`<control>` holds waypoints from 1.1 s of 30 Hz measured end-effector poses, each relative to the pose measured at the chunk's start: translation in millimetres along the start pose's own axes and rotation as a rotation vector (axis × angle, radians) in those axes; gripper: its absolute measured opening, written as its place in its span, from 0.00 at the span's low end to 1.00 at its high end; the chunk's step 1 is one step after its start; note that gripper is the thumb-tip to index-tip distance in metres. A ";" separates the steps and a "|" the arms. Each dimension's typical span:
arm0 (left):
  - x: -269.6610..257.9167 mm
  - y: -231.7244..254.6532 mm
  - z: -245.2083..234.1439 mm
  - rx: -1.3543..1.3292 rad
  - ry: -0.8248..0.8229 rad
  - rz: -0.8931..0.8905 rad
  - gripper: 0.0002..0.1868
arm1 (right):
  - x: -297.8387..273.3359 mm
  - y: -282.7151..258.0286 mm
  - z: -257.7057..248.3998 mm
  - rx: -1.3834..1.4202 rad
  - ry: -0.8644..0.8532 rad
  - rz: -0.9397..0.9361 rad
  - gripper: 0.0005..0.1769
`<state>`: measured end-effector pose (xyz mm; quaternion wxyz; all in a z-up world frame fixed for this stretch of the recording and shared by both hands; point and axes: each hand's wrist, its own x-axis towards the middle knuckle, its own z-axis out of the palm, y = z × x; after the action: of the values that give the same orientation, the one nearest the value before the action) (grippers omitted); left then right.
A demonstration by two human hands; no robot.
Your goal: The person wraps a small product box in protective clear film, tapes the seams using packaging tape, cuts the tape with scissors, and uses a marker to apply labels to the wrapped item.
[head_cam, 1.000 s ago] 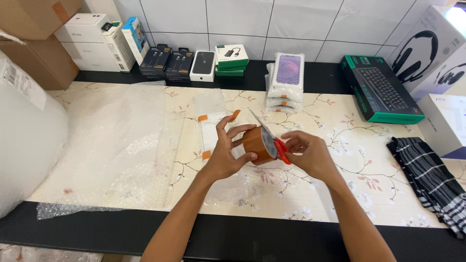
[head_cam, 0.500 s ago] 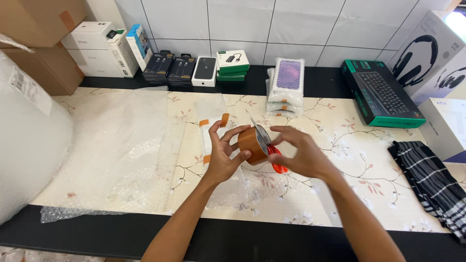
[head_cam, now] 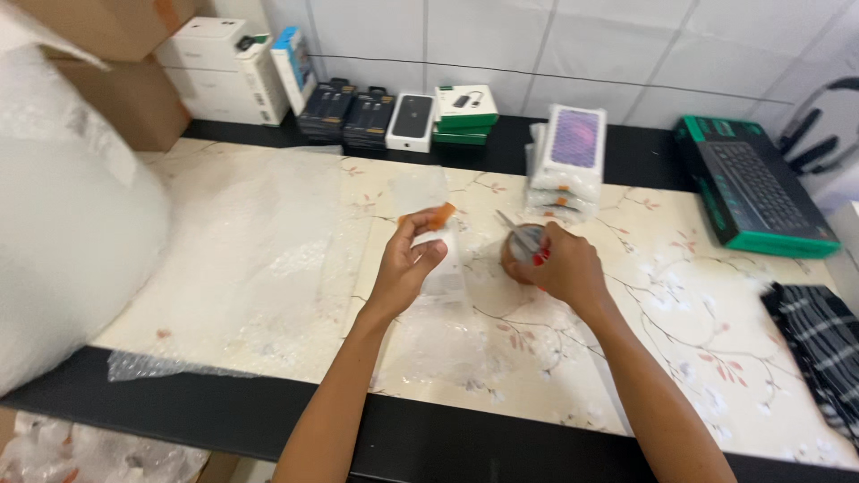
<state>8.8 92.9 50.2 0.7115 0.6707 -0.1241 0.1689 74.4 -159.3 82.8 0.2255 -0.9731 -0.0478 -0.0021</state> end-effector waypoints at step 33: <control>-132.7 -13.7 -31.2 1.182 -0.443 0.460 0.29 | -107.7 -5.9 82.7 0.324 0.043 -1.081 0.40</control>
<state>-108.1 113.6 -17.9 0.1284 0.9227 -0.2936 0.2144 -34.9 -127.7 8.3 0.3397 -0.7630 -0.5344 -0.1299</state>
